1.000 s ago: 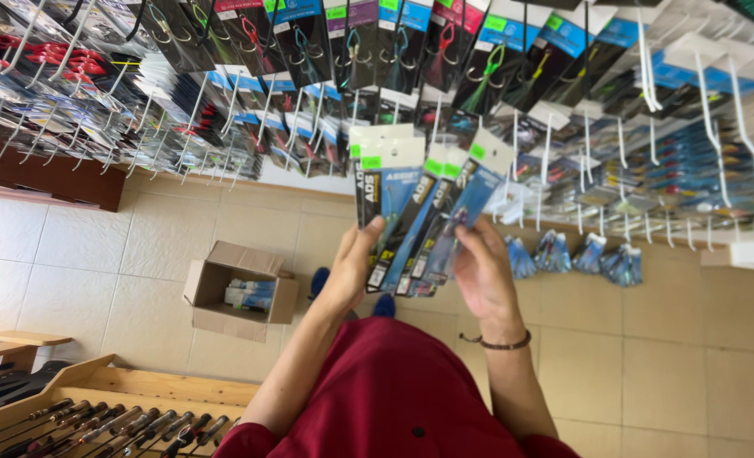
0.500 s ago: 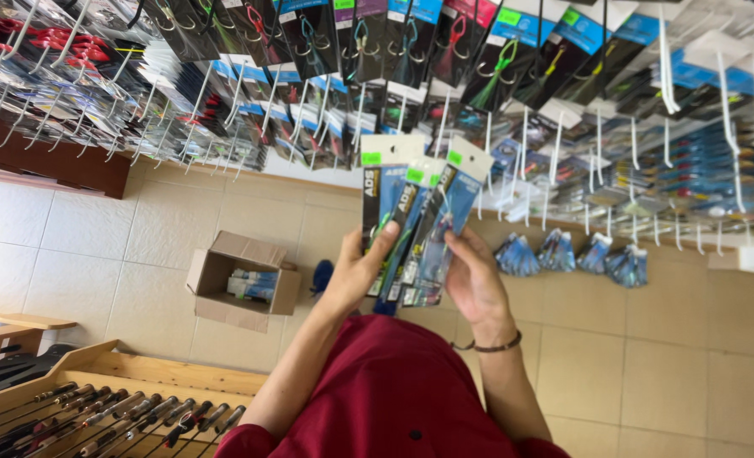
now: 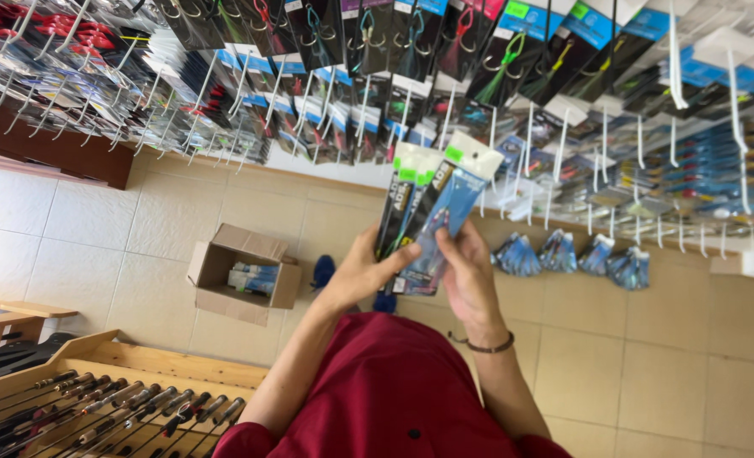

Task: The person selects several packages of fishing hooks from a display rack, carries them to a cardboard box on the floor, and places them inside the box.

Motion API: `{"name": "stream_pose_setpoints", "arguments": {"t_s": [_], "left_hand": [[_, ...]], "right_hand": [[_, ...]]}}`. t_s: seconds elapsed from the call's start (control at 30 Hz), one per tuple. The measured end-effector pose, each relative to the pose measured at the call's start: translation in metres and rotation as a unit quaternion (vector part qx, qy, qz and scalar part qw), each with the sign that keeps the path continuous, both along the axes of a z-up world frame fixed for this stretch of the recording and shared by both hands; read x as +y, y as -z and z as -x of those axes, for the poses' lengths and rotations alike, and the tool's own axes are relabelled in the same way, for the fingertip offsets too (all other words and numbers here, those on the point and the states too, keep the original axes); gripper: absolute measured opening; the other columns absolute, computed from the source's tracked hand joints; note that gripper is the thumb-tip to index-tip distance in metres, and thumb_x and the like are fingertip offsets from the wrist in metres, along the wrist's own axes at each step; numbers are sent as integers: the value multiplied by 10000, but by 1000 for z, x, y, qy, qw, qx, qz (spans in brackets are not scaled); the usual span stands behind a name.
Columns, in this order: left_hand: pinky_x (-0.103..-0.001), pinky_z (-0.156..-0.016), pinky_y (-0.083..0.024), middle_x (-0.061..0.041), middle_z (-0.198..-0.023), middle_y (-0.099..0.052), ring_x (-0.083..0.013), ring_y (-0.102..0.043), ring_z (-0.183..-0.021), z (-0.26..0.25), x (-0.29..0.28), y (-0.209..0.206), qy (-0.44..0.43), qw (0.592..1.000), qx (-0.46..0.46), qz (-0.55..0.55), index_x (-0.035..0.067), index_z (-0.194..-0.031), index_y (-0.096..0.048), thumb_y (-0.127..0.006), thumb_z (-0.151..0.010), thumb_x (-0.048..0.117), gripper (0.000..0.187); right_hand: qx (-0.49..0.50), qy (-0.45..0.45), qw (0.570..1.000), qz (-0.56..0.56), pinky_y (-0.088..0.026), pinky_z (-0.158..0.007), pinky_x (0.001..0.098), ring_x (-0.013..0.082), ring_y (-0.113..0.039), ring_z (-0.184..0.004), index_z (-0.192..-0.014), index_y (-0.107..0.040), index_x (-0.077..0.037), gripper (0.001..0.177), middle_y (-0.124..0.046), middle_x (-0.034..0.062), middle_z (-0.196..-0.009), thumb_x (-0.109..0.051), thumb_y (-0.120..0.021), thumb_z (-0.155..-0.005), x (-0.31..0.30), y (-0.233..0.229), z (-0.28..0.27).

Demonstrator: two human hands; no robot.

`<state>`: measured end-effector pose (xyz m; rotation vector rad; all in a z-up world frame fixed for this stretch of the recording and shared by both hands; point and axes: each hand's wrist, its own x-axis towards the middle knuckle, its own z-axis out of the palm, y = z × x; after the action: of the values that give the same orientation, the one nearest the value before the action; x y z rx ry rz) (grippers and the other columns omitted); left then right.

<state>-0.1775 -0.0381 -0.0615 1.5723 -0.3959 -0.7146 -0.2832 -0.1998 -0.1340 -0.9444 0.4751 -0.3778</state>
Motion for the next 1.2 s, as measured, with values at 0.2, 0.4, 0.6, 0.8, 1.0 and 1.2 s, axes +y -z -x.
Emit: {"name": "stream_pose_setpoints", "arguments": {"t_s": [0.2, 0.4, 0.6, 0.8, 1.0, 1.2], "left_hand": [[-387, -779, -604, -116, -1045, -738, -234, -675, -959, 14, 14, -16, 30, 984, 152, 82, -55, -1309, -729, -959, -907, 238, 548], [-496, -975, -626, -207, -1322, -744, -291, -677, -1183, 21, 42, 7, 16, 970, 221, 102, -66, -1461, -648, -881, -1021, 279, 606], [-542, -1263, -476, -318, -1611, -603, -328, -537, -1527, 30, 65, 20, -93, 982, 167, 0, 3, -1676, -550, -739, -1116, 441, 735], [-390, -905, -585, -71, -1092, -677, -187, -624, -1065, 16, 105, 34, -148, 979, 136, 33, 88, -1327, -719, -895, -981, 243, 418], [-412, -785, -622, -39, -1007, -626, -217, -687, -925, -19, 132, 87, -229, 936, 236, 128, 91, -1267, -703, -942, -915, 256, 457], [-469, -764, -670, -73, -1027, -702, -227, -746, -896, -65, 124, 18, -274, 899, 317, 129, 109, -1323, -686, -912, -944, 267, 469]], "right_hand": [[49, -64, 989, 122, -299, -1397, 461, 232, -301, -1686, -1825, -354, -133, 792, -373, 124, -1860, -270, -721, -1136, 17, -15, 1], [42, -137, 988, 57, -203, -1424, 469, 263, -179, -1723, -1846, -268, -145, 840, -224, 140, -1911, -193, -692, -1122, 44, -57, 6], [55, -165, 984, -26, -330, -1370, 489, 313, -305, -1711, -1868, -186, -242, 892, -238, 121, -1912, -128, -660, -1121, 81, -17, 7], [65, -224, 972, -3, -455, -1304, 477, 279, -473, -1610, -1865, -214, -210, 898, -380, 126, -1858, -102, -676, -1103, 109, -15, -13], [69, -241, 968, -2, -498, -1274, 465, 276, -550, -1572, -1812, -399, -149, 807, -531, 127, -1775, -121, -729, -1076, 148, -29, -40], [66, -198, 978, -8, -659, -1064, 471, 273, -736, -1329, -1768, -442, -99, 790, -703, 166, -1537, -153, -787, -1058, 177, -8, -68]]}}
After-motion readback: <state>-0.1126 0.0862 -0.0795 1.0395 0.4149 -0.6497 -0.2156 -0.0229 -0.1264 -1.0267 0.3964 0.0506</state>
